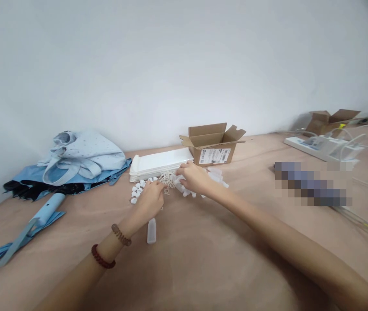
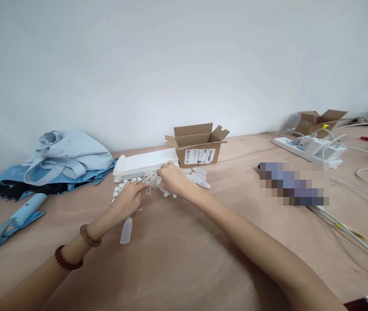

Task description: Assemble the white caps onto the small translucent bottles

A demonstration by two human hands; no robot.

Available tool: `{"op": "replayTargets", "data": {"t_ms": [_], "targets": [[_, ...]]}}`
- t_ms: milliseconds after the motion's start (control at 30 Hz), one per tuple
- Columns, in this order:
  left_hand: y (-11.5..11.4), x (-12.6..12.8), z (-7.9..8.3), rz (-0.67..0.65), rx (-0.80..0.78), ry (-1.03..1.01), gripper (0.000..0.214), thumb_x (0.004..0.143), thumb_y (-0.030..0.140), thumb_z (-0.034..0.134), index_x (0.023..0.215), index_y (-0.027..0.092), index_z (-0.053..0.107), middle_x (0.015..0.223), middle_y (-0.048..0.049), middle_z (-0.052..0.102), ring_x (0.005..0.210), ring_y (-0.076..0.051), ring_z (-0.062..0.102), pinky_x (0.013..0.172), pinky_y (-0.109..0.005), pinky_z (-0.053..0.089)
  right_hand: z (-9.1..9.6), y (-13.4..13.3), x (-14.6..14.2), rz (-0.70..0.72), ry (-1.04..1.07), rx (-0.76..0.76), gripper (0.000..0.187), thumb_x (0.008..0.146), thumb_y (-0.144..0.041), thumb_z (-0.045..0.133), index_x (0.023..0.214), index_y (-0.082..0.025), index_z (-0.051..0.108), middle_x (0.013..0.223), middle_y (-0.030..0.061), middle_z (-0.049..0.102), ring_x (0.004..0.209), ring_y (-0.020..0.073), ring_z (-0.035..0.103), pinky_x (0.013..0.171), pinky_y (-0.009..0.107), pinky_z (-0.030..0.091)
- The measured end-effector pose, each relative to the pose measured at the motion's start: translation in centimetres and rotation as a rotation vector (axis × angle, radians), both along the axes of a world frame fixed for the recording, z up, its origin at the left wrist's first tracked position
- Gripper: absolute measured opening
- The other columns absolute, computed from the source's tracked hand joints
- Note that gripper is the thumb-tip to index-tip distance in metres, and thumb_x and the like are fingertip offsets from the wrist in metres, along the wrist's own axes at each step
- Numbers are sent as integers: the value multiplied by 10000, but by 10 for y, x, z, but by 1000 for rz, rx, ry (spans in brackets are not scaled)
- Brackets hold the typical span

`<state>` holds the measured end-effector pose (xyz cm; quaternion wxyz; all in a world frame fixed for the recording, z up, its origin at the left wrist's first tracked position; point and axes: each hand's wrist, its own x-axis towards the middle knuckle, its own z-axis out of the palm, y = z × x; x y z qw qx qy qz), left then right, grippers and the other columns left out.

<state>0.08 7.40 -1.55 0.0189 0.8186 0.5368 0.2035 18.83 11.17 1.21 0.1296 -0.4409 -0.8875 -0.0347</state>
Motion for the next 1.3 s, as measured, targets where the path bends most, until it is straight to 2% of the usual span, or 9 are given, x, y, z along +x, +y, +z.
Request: {"op": "replayTargets", "data": {"t_ms": [167,400,500,600,700,767,833,933,1300], "targets": [[2,-3,7,20,-8,-64,414,763,60,357,964,149,707,985,-91,712,955,-241,614,872,-396,477,-5,4,1,49,-74,7,253,817,-87,521,1034,-126,647,1003,120,670,991,268,510,741,321,431],[-18,-9,25,115,-87,-451,305,807,193,425,925,163,705,819,-40,723,818,-210,662,725,-326,529,-6,-2,1,47,-51,69,232,836,-21,450,935,-92,646,932,116,677,1002,259,516,786,328,398],[-31,-8,23,145,-96,-612,267,805,286,507,943,160,698,907,-58,723,879,-218,653,775,-335,521,-2,-5,1,59,-40,90,190,831,-53,499,940,-117,641,929,119,677,991,276,514,781,364,423],[-43,-8,14,172,-112,-814,265,770,349,587,916,154,691,980,-77,709,943,-224,639,834,-336,504,-2,-20,4,91,131,53,204,830,-88,548,1014,-131,626,976,113,671,1015,265,525,812,364,442],[-54,-8,6,209,-203,-1010,259,710,361,671,857,149,669,909,-68,706,879,-214,652,778,-311,518,-14,-53,9,88,463,-99,195,815,-110,590,1006,-142,616,998,95,673,951,220,592,809,329,465],[-60,-7,4,206,-260,-1097,264,686,354,707,843,148,655,863,-54,700,844,-201,653,749,-295,520,-25,-77,12,77,581,-215,164,824,-130,579,980,-163,615,951,71,686,864,201,630,755,314,487],[-65,-4,4,181,-302,-1135,261,681,342,725,842,149,653,848,-44,694,840,-191,652,763,-289,515,-37,-95,12,46,698,-319,196,823,-144,582,1014,-188,598,959,59,692,857,194,648,746,312,503],[-70,2,5,125,-366,-1128,236,686,321,733,839,156,665,851,-36,697,851,-182,652,796,-287,511,-48,-106,10,76,800,-422,231,826,-142,577,1050,-197,561,961,61,694,889,185,657,758,304,520],[-75,8,-3,-35,-470,-1129,166,738,276,714,865,190,651,884,0,687,890,-149,647,819,-259,520,-63,-107,9,230,727,-332,390,880,-169,514,1248,-231,402,1129,83,632,1023,195,612,840,337,504]]}}
